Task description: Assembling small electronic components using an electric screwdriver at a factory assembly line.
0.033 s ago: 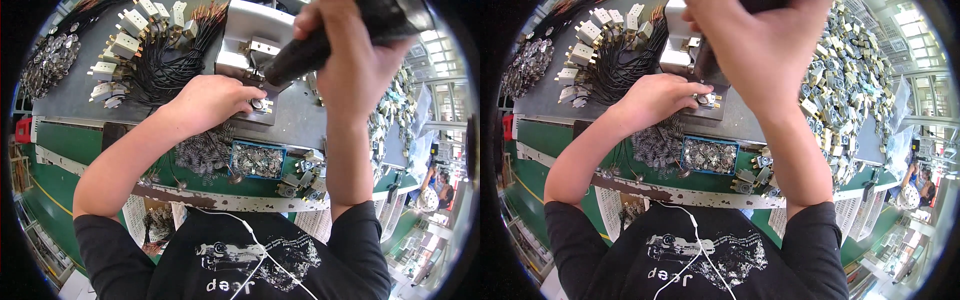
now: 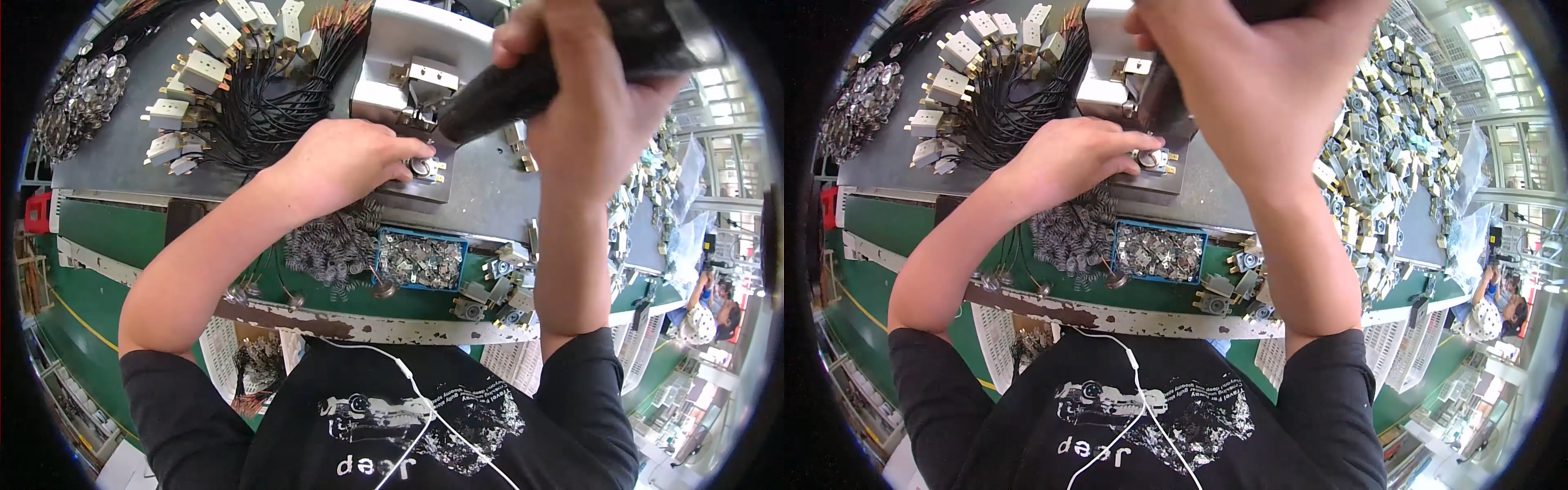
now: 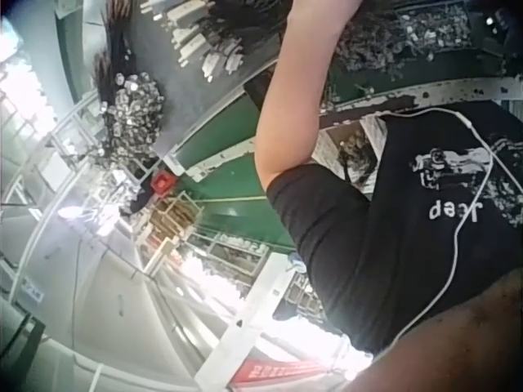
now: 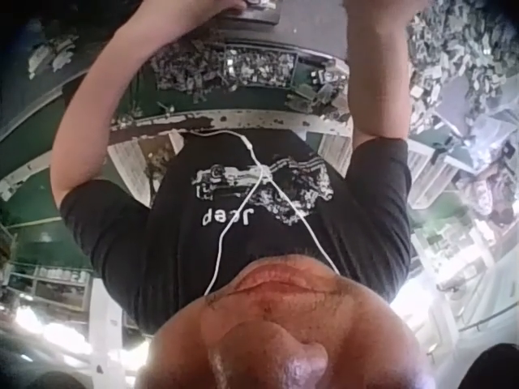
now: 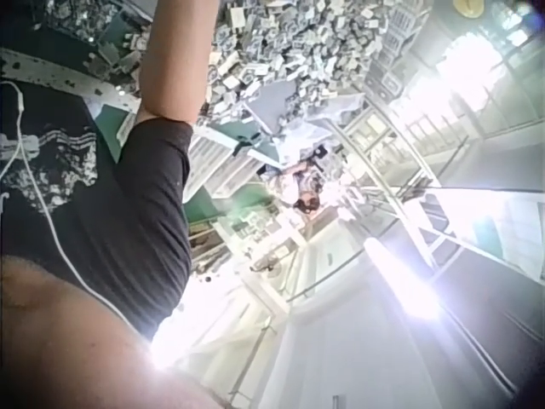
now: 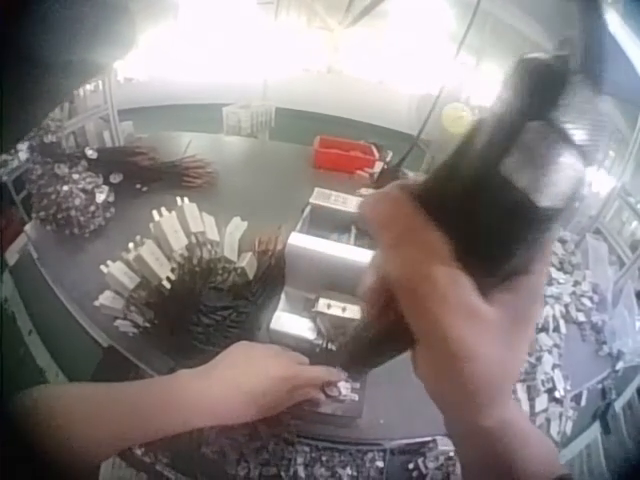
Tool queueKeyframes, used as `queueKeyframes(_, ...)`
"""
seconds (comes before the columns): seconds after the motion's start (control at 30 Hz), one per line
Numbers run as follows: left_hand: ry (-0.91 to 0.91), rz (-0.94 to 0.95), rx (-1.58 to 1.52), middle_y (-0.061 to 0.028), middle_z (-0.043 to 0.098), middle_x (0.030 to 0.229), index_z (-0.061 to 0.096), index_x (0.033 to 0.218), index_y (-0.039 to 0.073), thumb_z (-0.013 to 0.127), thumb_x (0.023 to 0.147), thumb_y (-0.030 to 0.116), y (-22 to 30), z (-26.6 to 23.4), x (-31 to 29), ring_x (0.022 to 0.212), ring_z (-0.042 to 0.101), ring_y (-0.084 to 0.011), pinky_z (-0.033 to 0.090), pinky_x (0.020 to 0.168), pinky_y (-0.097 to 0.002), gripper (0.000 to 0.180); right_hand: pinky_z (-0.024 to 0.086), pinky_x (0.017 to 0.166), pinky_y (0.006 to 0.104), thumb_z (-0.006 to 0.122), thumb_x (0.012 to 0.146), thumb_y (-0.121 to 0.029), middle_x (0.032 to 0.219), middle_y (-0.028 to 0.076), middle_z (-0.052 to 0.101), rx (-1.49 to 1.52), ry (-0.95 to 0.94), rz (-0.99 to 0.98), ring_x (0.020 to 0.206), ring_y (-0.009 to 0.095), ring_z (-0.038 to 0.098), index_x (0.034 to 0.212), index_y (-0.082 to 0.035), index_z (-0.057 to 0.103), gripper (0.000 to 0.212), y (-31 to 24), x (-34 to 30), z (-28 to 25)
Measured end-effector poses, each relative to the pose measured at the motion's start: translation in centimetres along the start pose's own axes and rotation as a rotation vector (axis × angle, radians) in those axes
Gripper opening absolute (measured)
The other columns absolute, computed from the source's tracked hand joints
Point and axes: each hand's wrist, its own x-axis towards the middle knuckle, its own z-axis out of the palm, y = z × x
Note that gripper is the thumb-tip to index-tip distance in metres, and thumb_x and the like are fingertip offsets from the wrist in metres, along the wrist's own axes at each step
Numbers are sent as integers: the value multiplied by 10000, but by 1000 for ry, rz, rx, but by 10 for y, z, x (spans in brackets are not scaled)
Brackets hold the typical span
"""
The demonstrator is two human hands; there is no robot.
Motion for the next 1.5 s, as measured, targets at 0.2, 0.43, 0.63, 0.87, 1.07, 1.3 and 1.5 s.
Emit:
queueKeyframes(0.2,-34,-20,-28,-98,754,987,701,1266,211,695,936,319,-3,-7,4,946,719,-319,574,793,-440,347,485,485,254,752,918,-72,689,42,651,-120,-14,76,524,123,618,997,10,649,154,9,-16,-20)
queueKeyframes(0.43,-79,-50,-38,-108,732,1004,656,1251,168,682,954,308,-2,-7,2,959,699,-329,551,813,-449,330,485,500,247,750,889,26,709,53,656,-116,125,165,555,114,622,992,22,640,151,-1,-24,-2)
queueKeyframes(0.63,-52,-30,-28,-99,736,973,666,1256,193,687,948,317,-6,-2,-1,941,706,-323,558,791,-449,333,512,522,246,764,888,12,777,58,676,-50,65,172,578,111,634,975,23,653,142,6,-31,-4)
queueKeyframes(0.87,-31,-21,3,-97,724,968,668,1248,191,688,942,303,-4,-3,0,944,700,-320,555,793,-444,326,556,540,260,795,881,-23,849,83,705,-77,111,85,634,120,673,1045,25,646,227,10,-34,-4)
queueKeyframes(1.07,-12,-18,-11,-92,707,991,661,1213,167,680,948,271,-3,-1,0,972,683,-322,542,817,-444,285,526,518,240,800,898,-72,791,61,687,-52,-159,-74,603,118,661,1033,7,650,217,28,-25,-26)
queueKeyframes(1.3,32,1,-6,-99,741,950,694,1264,230,691,934,270,-6,2,-1,927,714,-319,565,795,-446,333,507,500,246,785,911,-82,727,43,665,-165,-158,-56,542,117,631,1033,8,649,203,22,-26,-24)
queueKeyframes(1.5,11,27,5,-106,742,955,697,1263,206,694,932,266,-4,-1,1,926,713,-319,565,793,-450,337,520,515,240,776,909,-62,795,65,683,-142,-131,-42,593,118,655,1056,11,640,213,32,-30,-26)
